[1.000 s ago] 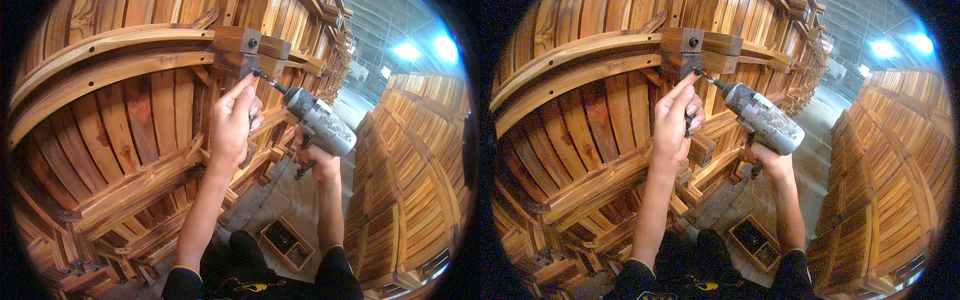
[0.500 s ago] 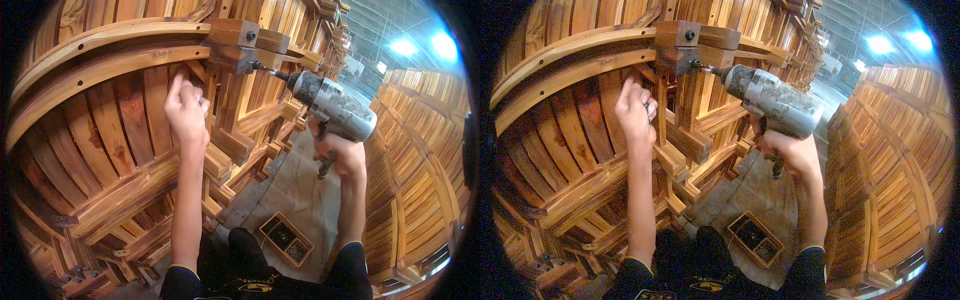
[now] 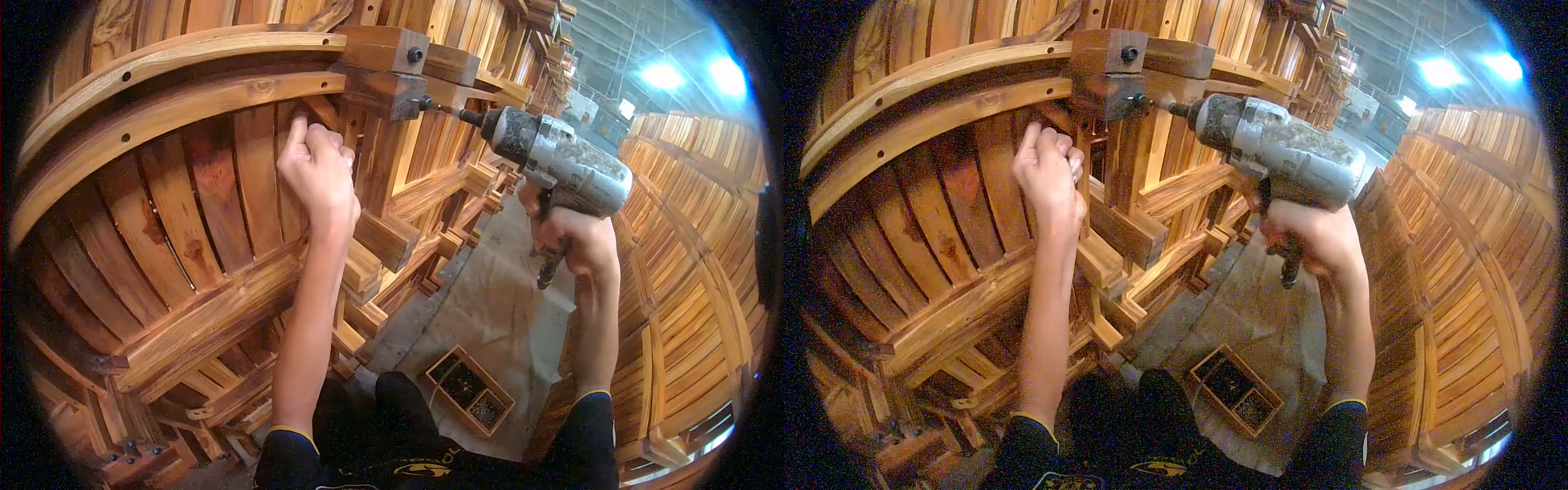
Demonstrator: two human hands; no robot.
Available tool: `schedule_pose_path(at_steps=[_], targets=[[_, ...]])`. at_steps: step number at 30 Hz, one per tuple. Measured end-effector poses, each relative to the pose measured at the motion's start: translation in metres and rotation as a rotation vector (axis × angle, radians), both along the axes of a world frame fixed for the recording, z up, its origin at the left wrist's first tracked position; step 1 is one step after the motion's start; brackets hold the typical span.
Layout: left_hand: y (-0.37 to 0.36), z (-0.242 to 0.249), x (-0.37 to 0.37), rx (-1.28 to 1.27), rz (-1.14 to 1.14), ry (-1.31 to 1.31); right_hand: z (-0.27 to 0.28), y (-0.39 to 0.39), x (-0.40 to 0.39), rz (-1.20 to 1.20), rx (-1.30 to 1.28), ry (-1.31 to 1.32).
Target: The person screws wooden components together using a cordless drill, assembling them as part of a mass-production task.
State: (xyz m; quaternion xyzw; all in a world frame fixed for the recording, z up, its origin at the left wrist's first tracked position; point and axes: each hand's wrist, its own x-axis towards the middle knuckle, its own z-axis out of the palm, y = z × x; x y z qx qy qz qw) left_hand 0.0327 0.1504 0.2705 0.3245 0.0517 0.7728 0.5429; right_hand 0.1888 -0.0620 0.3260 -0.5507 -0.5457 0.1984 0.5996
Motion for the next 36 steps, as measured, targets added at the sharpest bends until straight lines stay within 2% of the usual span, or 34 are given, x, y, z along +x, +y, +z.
schedule_pose_path(at_steps=[5, 17, 29, 36], targets=[[-0.001, 0.0, -0.001, -0.037, -0.056, -0.039, -0.001, -0.001, 0.018, -0.119, -0.089, -0.117], [-0.004, -0.002, -0.004, -0.032, -0.116, -0.063, -0.006, 0.004, 0.005, -0.092, 0.001, -0.167], [-0.01, -0.002, -0.005, -0.036, -0.099, -0.031, -0.004, 0.005, 0.008, -0.11, -0.068, -0.151], [-0.006, -0.004, -0.01, -0.055, -0.183, 0.011, -0.003, 0.003, -0.002, -0.156, -0.042, -0.184]])
